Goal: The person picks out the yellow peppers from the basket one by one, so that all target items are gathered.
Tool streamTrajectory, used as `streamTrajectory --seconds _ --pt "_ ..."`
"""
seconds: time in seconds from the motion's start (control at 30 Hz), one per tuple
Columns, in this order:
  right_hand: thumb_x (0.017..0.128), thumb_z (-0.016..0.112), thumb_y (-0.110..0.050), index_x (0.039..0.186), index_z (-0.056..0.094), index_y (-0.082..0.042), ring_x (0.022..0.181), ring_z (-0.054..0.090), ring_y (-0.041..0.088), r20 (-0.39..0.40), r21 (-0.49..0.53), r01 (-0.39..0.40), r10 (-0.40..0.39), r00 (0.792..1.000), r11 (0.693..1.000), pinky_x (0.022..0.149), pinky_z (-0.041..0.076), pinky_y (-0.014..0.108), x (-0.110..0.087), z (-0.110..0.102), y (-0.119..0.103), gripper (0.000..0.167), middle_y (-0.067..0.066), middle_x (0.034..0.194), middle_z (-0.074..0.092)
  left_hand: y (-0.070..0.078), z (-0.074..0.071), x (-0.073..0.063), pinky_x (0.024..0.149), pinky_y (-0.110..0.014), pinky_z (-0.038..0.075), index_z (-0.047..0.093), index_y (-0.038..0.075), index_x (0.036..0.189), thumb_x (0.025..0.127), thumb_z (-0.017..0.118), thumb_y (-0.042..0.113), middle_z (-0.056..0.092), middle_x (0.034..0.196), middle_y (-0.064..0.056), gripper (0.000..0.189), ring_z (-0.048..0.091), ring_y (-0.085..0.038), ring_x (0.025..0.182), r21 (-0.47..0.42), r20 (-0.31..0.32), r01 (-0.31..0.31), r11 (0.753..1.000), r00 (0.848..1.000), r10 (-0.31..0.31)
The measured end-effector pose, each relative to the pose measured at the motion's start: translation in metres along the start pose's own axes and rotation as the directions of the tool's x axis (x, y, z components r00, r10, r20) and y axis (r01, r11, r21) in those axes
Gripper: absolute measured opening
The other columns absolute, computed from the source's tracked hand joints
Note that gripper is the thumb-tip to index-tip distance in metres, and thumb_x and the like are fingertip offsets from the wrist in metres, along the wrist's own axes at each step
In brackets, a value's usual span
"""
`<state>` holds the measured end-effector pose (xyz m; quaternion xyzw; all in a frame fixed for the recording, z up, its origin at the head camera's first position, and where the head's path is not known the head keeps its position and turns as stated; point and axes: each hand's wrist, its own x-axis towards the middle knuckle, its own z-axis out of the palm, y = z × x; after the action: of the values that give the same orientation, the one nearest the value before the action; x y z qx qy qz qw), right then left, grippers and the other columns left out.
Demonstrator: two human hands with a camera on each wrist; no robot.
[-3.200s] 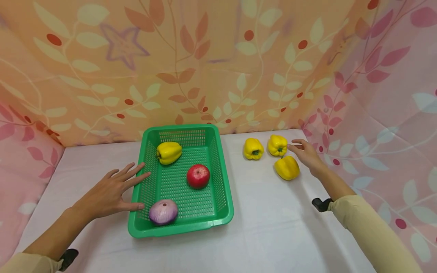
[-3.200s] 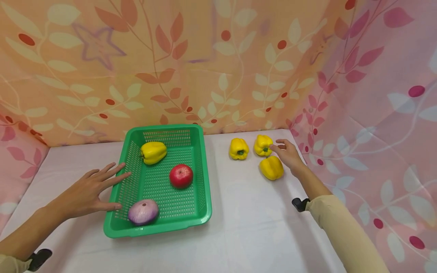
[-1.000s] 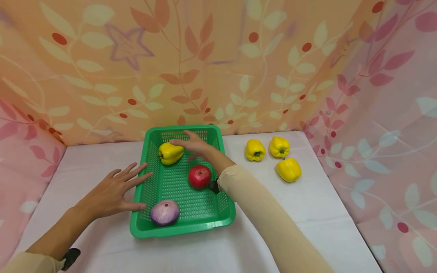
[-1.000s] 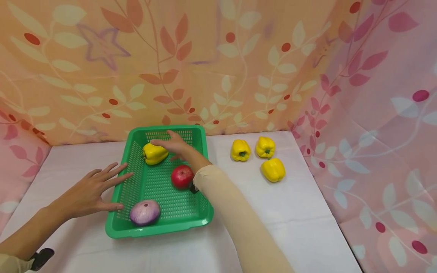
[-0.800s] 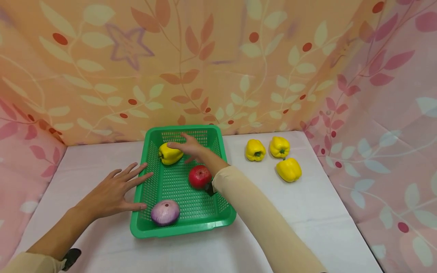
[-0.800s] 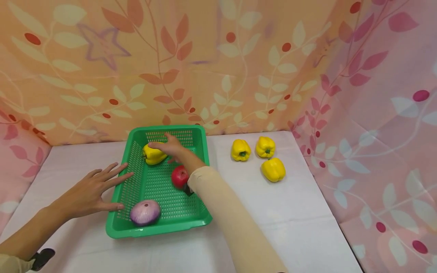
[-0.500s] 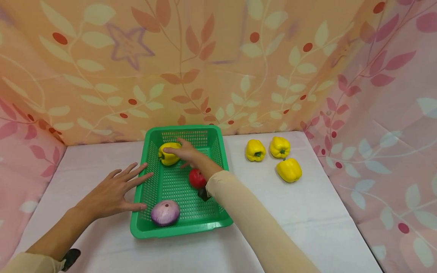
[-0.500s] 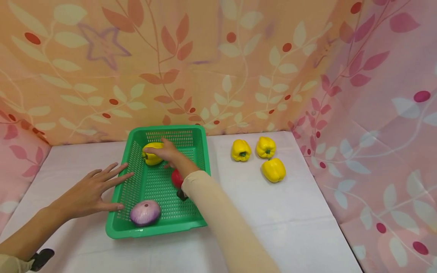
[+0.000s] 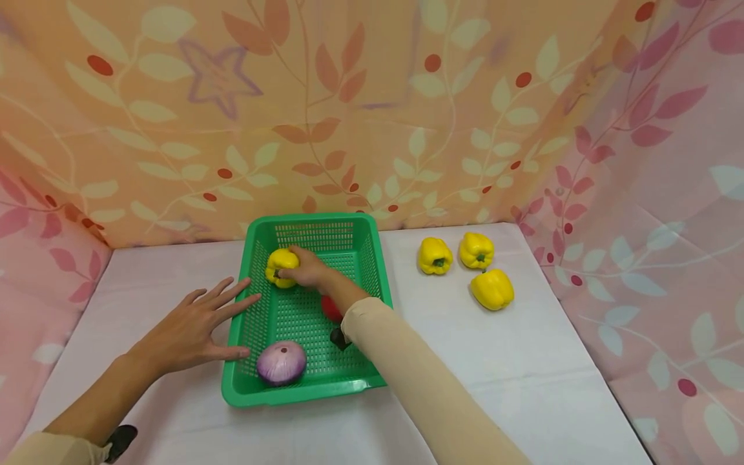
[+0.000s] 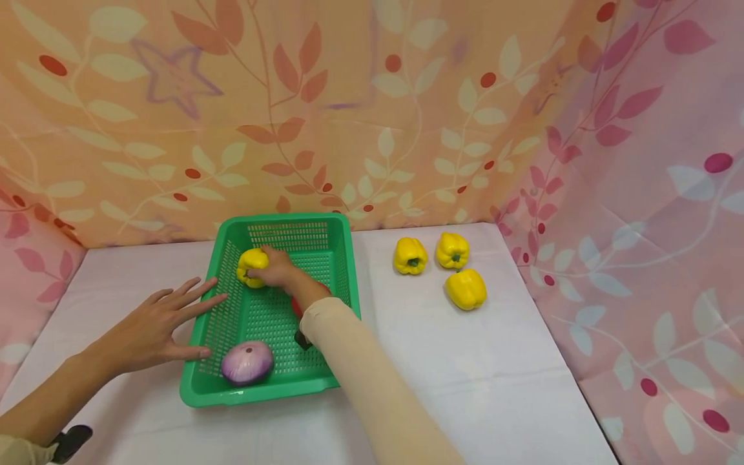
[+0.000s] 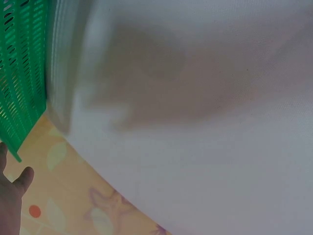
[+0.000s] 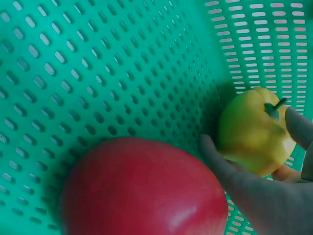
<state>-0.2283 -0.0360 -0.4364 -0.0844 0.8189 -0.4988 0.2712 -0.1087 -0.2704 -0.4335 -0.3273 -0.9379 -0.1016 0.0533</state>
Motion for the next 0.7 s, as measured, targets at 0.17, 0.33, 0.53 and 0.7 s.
streamTrajectory --seconds 0.17,0.33,0.53,0.7 --pt "0.098 0.062 -0.012 0.154 0.036 -0.009 0.119 0.051 0.022 -0.004 -0.066 0.047 -0.047 0.999 0.997 0.098 0.046 0.032 0.001 0.003 0.000 0.061 0.012 0.147 0.046 0.000 0.001 -0.001 0.101 -0.065 0.036 0.042 0.025 0.153 0.076 0.072 0.069 0.034 0.160 -0.007 0.093 0.034 -0.040 0.142 0.004 -0.009 -0.006 1.000 1.000 0.006" --pt "0.097 0.063 -0.009 0.153 0.038 -0.009 0.116 0.051 0.019 -0.007 -0.073 0.035 -0.036 0.999 0.997 0.097 0.046 0.030 0.000 0.005 -0.001 0.061 0.011 0.145 0.047 0.000 0.000 0.000 0.100 -0.064 0.037 0.043 0.026 0.152 0.075 0.073 0.069 0.035 0.159 -0.007 0.093 0.035 -0.039 0.142 0.005 -0.022 -0.017 1.000 1.000 0.017" --pt "0.095 0.065 -0.008 0.152 0.038 -0.006 0.111 0.053 0.020 0.019 -0.085 0.021 -0.020 1.000 0.996 0.093 0.049 0.031 -0.007 0.000 -0.002 0.063 0.013 0.141 0.050 0.002 -0.001 0.001 0.100 -0.063 0.037 0.044 0.025 0.152 0.075 0.074 0.067 0.036 0.159 -0.007 0.093 0.036 -0.041 0.141 -0.003 -0.022 -0.020 1.000 1.000 0.020" --pt "0.094 0.065 -0.006 0.151 0.039 -0.004 0.107 0.053 0.020 0.046 -0.096 0.042 -0.037 0.998 0.994 0.089 0.049 0.030 -0.015 -0.009 -0.009 0.063 0.014 0.137 0.052 0.002 -0.001 0.000 0.101 -0.064 0.036 0.043 0.025 0.152 0.075 0.074 0.067 0.035 0.159 -0.008 0.093 0.035 -0.041 0.142 0.003 -0.016 -0.011 1.000 1.000 0.011"
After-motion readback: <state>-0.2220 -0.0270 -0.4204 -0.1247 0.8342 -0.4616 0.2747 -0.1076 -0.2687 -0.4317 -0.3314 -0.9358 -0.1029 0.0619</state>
